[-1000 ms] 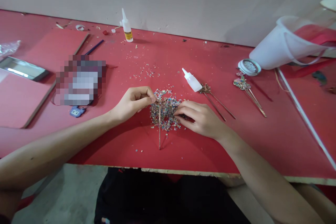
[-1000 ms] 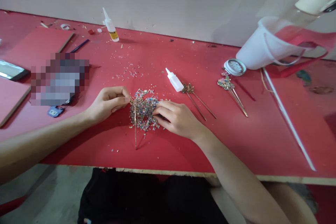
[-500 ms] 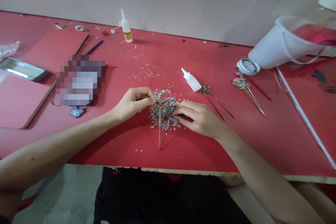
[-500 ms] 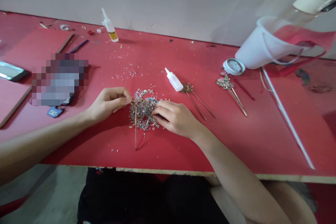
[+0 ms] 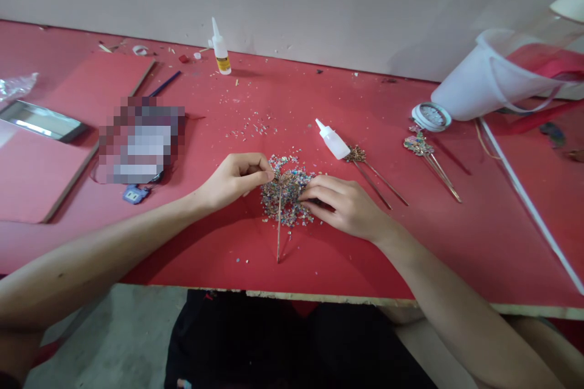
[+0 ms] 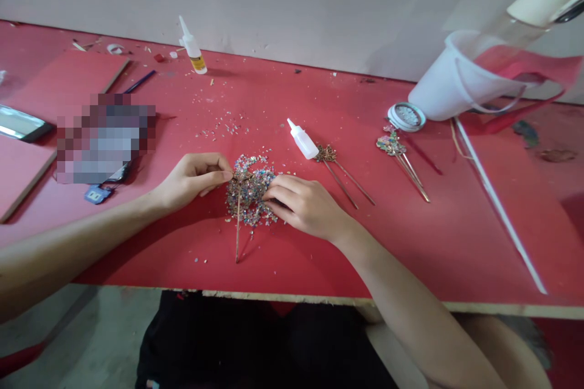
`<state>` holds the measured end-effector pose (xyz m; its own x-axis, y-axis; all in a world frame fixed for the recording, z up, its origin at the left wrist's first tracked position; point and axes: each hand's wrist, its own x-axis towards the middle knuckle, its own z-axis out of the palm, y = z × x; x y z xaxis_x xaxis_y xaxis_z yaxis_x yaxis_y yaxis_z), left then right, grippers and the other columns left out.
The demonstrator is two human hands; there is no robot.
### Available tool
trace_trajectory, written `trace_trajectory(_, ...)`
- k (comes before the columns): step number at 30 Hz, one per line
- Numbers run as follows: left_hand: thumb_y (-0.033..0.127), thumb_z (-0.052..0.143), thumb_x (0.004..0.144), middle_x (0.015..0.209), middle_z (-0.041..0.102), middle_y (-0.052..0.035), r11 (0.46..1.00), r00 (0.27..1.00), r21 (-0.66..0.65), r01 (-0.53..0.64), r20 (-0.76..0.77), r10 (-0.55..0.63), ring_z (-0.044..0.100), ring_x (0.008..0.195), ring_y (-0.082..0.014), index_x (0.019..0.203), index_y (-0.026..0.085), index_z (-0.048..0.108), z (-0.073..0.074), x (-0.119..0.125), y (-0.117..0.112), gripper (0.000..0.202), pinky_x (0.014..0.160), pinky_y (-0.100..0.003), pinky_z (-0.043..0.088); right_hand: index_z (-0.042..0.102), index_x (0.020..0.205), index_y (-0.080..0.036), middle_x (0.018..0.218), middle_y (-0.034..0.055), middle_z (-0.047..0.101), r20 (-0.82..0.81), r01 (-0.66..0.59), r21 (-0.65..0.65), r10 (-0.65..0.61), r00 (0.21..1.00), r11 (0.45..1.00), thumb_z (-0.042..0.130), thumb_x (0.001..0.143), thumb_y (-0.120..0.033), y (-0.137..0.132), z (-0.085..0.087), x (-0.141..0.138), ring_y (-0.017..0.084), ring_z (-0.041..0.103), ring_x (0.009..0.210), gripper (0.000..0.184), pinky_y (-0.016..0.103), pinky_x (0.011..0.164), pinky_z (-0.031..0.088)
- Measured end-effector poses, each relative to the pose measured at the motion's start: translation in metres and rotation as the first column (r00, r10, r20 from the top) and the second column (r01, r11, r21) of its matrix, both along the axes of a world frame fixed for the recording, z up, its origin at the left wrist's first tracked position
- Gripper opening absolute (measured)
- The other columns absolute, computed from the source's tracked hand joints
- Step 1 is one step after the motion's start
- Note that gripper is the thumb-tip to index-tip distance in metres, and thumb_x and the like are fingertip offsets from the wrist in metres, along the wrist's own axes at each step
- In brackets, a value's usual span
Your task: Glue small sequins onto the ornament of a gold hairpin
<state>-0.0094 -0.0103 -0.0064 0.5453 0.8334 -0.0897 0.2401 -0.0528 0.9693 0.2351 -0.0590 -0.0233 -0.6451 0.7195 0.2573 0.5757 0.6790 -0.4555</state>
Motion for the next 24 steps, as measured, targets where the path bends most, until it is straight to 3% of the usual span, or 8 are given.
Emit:
trace_trajectory(11,0.027,0.057,0.083,0.048,0.042,0.0064,0.999,0.998,0.036,0.034,-0.056,-0.032,0.036,0.043,-0.005,0.07,0.013,0.058,0.0044,0.0016,-0.0004,0.019,0.043,-0.019,0.027,0.063,0.097,-0.018,0.096,0.0059,0.065,-0.002,0.002,0.022,-0.002,1.0,1.0,0.052,0.093,-0.021,-0.0002,-0.0003,-0.0008,0.016,0.062,0.088,0.012,0.029,0.077,0.049)
trace_trajectory(24,0.029,0.057,0.083,0.051,0.045,0.0055,0.999,0.999,0.025,0.038,-0.021,-0.037,0.038,0.043,-0.0049,0.075,0.013,0.059,-0.0016,-0.0004,0.0006,0.019,0.043,-0.019,0.027,0.063,0.097,-0.019,0.097,0.0059,0.065,-0.002,-0.002,-0.001,0.002,1.0,1.0,0.051,0.093,-0.02,-0.0002,-0.0002,-0.0024,0.016,0.061,0.089,0.013,0.029,0.077,0.049)
